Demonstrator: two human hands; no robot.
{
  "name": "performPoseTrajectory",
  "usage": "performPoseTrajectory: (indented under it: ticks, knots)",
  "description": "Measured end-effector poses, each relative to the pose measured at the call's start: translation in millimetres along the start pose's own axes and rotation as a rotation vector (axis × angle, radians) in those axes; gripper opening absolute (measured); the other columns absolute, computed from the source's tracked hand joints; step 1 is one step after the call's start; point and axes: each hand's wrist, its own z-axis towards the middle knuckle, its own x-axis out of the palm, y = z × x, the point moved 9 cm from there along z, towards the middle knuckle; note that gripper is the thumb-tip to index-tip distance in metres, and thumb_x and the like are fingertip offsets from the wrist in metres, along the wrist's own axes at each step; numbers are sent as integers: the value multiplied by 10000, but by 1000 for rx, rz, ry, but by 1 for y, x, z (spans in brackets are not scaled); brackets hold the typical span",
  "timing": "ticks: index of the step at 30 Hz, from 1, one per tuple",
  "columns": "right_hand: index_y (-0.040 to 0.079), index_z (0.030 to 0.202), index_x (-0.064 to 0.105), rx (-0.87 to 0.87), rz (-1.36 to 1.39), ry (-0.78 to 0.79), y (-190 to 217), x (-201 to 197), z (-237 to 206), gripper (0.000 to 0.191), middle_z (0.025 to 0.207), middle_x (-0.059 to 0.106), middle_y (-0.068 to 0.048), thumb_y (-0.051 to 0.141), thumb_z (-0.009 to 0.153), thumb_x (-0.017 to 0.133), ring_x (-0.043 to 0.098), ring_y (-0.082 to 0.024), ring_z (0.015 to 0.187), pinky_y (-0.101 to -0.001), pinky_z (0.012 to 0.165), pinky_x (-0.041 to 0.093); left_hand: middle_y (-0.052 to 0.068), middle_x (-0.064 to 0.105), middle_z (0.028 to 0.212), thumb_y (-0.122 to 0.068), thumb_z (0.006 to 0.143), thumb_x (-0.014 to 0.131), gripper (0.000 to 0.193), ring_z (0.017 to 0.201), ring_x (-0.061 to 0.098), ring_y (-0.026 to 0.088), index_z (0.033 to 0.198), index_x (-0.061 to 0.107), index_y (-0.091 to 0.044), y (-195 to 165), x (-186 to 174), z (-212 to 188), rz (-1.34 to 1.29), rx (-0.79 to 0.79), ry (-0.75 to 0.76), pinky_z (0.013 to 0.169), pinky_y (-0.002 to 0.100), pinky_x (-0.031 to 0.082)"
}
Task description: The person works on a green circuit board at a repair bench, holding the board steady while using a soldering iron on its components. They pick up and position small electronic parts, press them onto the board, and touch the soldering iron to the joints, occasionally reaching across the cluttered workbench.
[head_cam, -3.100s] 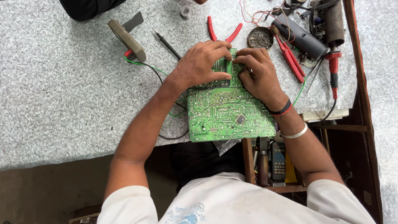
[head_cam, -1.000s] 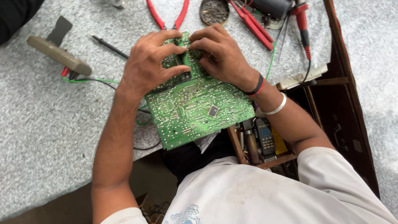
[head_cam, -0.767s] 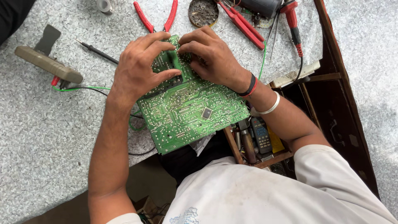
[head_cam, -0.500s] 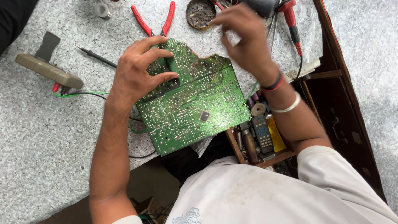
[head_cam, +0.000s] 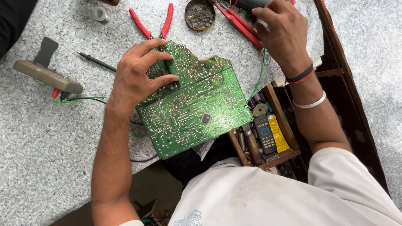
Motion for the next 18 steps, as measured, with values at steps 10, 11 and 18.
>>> performPoseTrajectory:
  ticks: [10,11,18]
  knots:
    - [113,913,742,-28,-74,-8,3,11,8,84,997,650,-33,68,900,811,678,-240,945,-378,727,524,82,662,1366,-349,758,937,483,1250,641,305,1107,728,-89,-3,-1,3,12,38,-13,1047,473,510]
    - [114,914,743,-32,-77,-11,4,11,9,80,984,653,-35,72,899,809,678,-241,943,-378,737,529,85,662,1366,-345,763,937,482,1246,639,308,1109,725,-86,-3,-1,3,6,43,-15,1044,473,508]
    - [85,944,758,5,148,-55,14,-20,21,126,987,674,-72,42,893,864,693,-260,853,-372,730,533,83,663,1358,-332,771,937,461,1239,637,316,1108,723,-102,-6,-3,4,-5,72,-45,1034,469,504]
